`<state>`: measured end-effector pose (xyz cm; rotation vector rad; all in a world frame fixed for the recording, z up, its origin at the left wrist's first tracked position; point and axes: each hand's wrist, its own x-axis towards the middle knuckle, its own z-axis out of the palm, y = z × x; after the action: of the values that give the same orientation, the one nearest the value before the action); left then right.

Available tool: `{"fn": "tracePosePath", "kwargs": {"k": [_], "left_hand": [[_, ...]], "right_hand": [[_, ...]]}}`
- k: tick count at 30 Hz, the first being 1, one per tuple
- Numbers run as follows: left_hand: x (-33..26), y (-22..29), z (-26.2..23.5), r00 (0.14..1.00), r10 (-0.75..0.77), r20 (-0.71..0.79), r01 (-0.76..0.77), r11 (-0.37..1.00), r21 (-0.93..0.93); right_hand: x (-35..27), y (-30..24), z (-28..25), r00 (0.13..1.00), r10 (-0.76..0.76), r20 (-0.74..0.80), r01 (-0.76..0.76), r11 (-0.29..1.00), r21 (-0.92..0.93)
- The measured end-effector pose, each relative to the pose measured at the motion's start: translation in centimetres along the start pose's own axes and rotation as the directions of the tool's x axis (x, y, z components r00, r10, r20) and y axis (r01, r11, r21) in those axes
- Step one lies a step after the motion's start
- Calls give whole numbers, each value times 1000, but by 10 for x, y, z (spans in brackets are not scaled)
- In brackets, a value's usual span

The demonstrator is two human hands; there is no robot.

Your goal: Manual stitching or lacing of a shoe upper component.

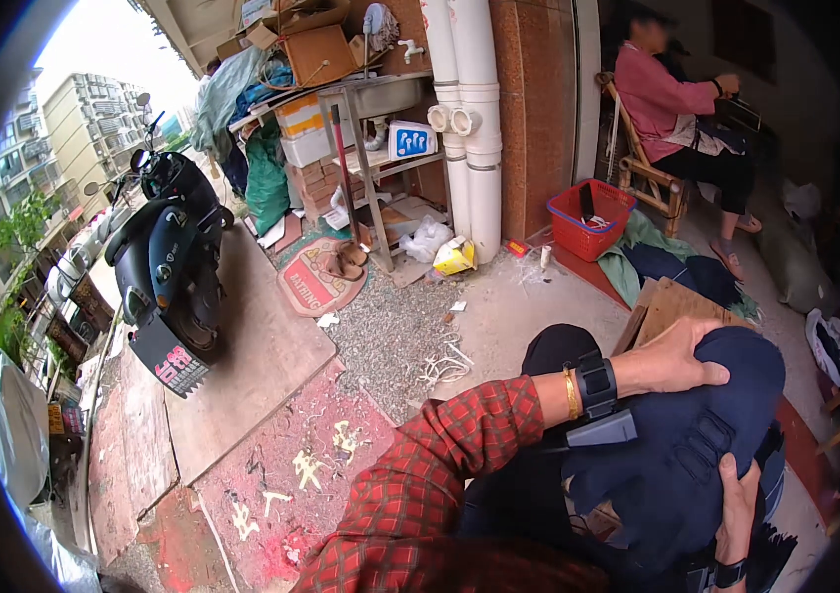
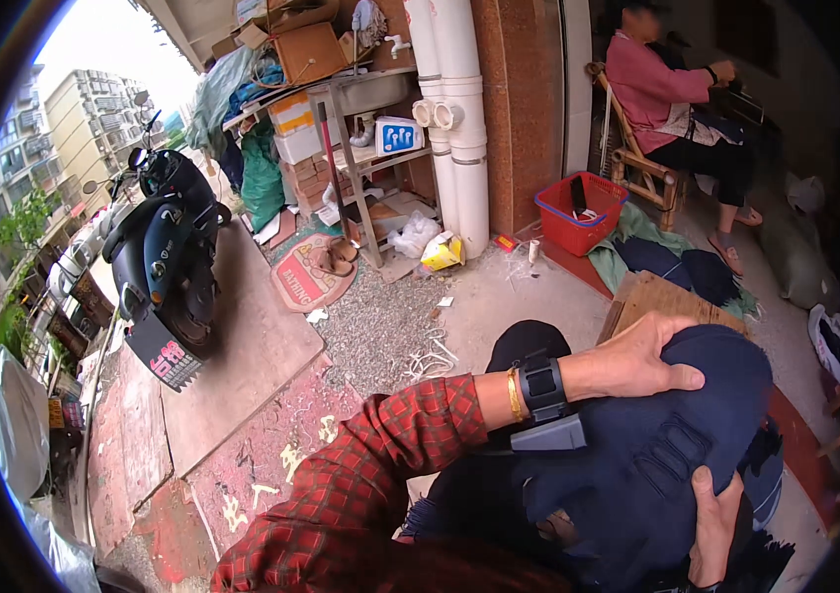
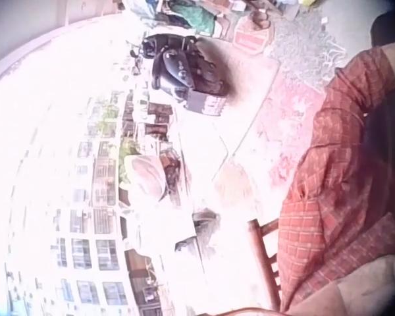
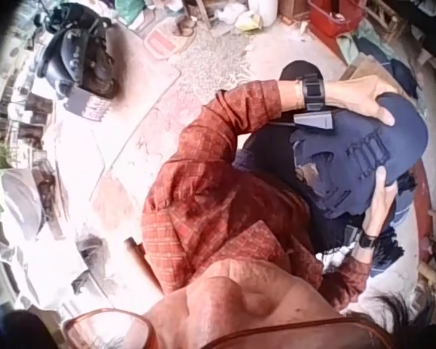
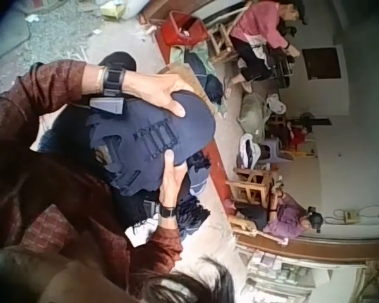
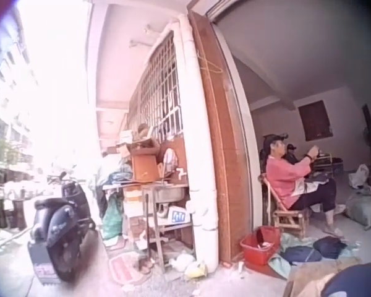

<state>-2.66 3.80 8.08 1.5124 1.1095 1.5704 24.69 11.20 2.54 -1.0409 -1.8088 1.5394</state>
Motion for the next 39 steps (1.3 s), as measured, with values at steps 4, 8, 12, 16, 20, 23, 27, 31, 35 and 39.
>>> {"fn": "tracePosePath", "kwargs": {"k": [4,8,12,16,20,23,27,31,35,39], "left_hand": [[-6,11,7,986,166,-4,-166,986,3],[-24,7,-31,994,-96,-56,78,961,-266],[-46,-50,-95,986,170,-3,-132,757,-640],[-24,-52,-99,905,311,289,42,612,-789],[-30,-32,-63,997,-52,49,72,767,-637],[-42,-18,-54,949,-230,-218,145,928,-344],[-29,-33,-59,976,-205,-75,181,952,-248],[-14,-35,-46,968,-243,-66,222,946,-235],[-16,-34,-45,949,-306,-75,281,930,-237],[-19,-40,-52,957,-280,-77,251,931,-266]], "right_hand": [[-9,8,-21,990,-103,91,83,975,205],[-10,-20,-1,996,68,55,-66,997,-38],[12,-29,2,949,-185,254,211,974,-79],[15,-5,1,948,-271,169,290,951,-103],[2,-10,-12,972,-234,8,231,949,-216],[7,-20,-3,952,-304,-7,289,910,-296],[10,-30,-10,796,-605,29,477,597,-645],[17,-35,-8,818,-572,65,491,634,-597],[22,-44,3,814,-576,76,538,698,-472],[5,-60,11,737,-668,105,649,657,-383]]}}
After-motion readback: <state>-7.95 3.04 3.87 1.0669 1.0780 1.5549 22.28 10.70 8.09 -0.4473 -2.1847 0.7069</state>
